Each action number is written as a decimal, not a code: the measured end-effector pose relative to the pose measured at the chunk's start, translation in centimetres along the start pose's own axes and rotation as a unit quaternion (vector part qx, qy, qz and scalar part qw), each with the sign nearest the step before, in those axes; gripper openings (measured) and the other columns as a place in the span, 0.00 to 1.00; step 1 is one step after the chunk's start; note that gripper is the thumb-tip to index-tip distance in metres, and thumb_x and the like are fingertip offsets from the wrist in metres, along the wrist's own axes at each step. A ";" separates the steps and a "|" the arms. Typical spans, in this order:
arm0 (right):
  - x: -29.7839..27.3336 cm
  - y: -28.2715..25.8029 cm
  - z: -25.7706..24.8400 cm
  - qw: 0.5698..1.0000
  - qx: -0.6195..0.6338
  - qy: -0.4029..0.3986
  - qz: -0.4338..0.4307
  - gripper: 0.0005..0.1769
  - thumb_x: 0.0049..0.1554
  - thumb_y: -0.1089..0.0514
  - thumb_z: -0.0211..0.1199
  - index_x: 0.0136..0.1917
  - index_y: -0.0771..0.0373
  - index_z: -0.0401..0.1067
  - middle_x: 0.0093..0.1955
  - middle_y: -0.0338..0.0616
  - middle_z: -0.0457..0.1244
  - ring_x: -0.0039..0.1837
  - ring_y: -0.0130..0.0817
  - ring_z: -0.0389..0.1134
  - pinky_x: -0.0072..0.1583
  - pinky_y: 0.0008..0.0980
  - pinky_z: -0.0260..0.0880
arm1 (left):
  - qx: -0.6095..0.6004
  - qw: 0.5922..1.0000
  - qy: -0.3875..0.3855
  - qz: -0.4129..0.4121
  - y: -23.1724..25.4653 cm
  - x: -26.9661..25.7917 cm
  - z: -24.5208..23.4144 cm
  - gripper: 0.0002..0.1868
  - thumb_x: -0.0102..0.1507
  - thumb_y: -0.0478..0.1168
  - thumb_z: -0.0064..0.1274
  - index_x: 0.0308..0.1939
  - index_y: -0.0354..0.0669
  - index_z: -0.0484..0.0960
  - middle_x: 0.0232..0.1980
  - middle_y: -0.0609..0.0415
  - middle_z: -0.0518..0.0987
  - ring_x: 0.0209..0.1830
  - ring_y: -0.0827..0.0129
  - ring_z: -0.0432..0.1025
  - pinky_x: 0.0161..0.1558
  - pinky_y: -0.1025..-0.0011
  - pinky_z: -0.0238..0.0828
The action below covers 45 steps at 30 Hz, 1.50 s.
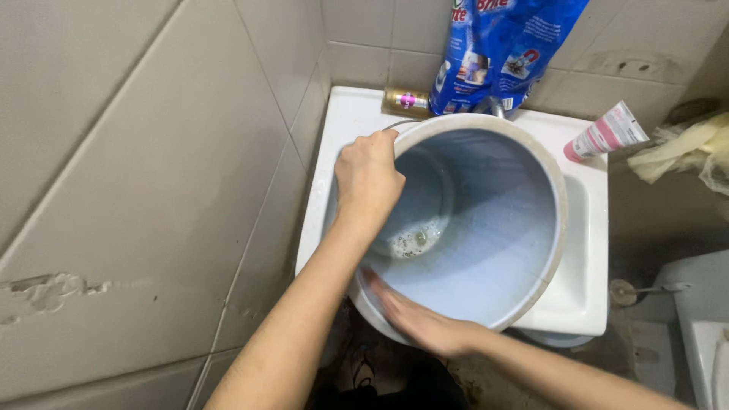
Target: The person pours detergent into a mug, fills it with water, and then fills a bucket with water using a handheld sprayer. They scrub the inside of the bucket with a sponge, rinse it under the tap, and continue scrubbing.
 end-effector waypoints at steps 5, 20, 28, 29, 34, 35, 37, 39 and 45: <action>-6.8 3.1 -7.3 0.835 -0.425 -0.174 0.303 0.44 0.63 0.27 0.24 0.84 0.48 0.30 0.88 0.37 0.27 0.88 0.33 0.23 0.82 0.50 0.18 | 0.004 1.000 -0.007 0.012 0.5 -0.4 0.5 0.14 0.52 0.28 0.57 0.42 0.43 0.85 0.35 0.39 0.83 0.39 0.42 0.79 0.43 0.51 0.77; 14.2 13.9 -1.8 0.910 -0.358 0.173 0.115 0.27 0.66 0.48 0.39 0.68 0.61 0.69 0.72 0.60 0.60 0.73 0.59 0.58 0.75 0.49 0.58 | -0.007 0.999 0.022 0.022 -0.5 -0.7 0.0 0.18 0.51 0.28 0.57 0.46 0.42 0.85 0.34 0.39 0.83 0.38 0.43 0.80 0.42 0.52 0.77; 3.6 16.7 -11.0 0.683 -0.629 -0.145 0.341 0.31 0.66 0.51 0.42 0.78 0.68 0.57 0.81 0.59 0.48 0.81 0.54 0.48 0.78 0.62 0.41 | 0.006 1.000 -0.013 0.007 0.3 -0.5 0.5 0.17 0.52 0.28 0.57 0.45 0.42 0.85 0.35 0.40 0.84 0.38 0.44 0.80 0.43 0.52 0.77; 2.9 16.3 -13.6 0.635 -0.671 -0.111 0.366 0.32 0.66 0.51 0.41 0.79 0.69 0.53 0.81 0.58 0.47 0.81 0.52 0.46 0.79 0.63 0.36 | 0.002 1.000 -0.007 0.010 0.2 -0.5 0.3 0.18 0.51 0.28 0.57 0.45 0.42 0.85 0.35 0.39 0.84 0.38 0.43 0.80 0.43 0.52 0.77; 4.3 17.0 -13.9 0.672 -0.629 -0.003 0.390 0.31 0.64 0.49 0.40 0.78 0.59 0.57 0.81 0.47 0.49 0.82 0.44 0.47 0.79 0.56 0.39 | -0.002 1.000 0.013 0.008 -0.9 -0.7 -0.3 0.20 0.50 0.26 0.57 0.46 0.42 0.85 0.34 0.39 0.83 0.38 0.43 0.79 0.42 0.51 0.77; 4.8 17.7 -11.7 0.708 -0.582 -0.016 0.399 0.31 0.64 0.48 0.40 0.77 0.57 0.59 0.81 0.47 0.49 0.81 0.45 0.48 0.78 0.57 0.42 | -0.003 1.000 0.004 0.005 -1.0 -0.8 0.0 0.20 0.50 0.26 0.57 0.45 0.42 0.85 0.35 0.39 0.84 0.39 0.43 0.80 0.42 0.51 0.77; 7.3 18.2 -6.6 0.801 -0.462 -0.011 0.381 0.29 0.63 0.47 0.40 0.75 0.52 0.62 0.80 0.46 0.50 0.81 0.46 0.48 0.75 0.58 0.47 | 0.001 1.000 -0.009 -0.005 -0.8 -0.8 0.5 0.18 0.53 0.27 0.56 0.46 0.42 0.85 0.36 0.39 0.83 0.40 0.43 0.79 0.44 0.51 0.77; 11.6 16.7 -4.3 0.921 -0.212 0.120 0.305 0.28 0.65 0.47 0.41 0.71 0.61 0.66 0.74 0.55 0.57 0.75 0.50 0.57 0.71 0.50 0.58 | 0.002 1.000 -0.011 -0.009 -0.8 -0.7 0.7 0.17 0.53 0.28 0.56 0.45 0.42 0.85 0.36 0.39 0.83 0.40 0.42 0.79 0.44 0.50 0.76; 16.4 10.9 -2.5 0.876 0.348 0.292 0.161 0.35 0.66 0.45 0.43 0.73 0.76 0.65 0.69 0.65 0.65 0.69 0.59 0.63 0.67 0.49 0.65 | -0.025 0.997 0.060 0.041 -1.3 -1.1 -0.1 0.21 0.50 0.28 0.57 0.48 0.39 0.84 0.36 0.38 0.83 0.39 0.42 0.79 0.43 0.49 0.75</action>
Point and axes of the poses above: each hand's wrist, its own x-axis towards the middle knuckle, its own z-axis out of the palm, y = z × x, the point moved 7 cm from there along x, towards the middle knuckle
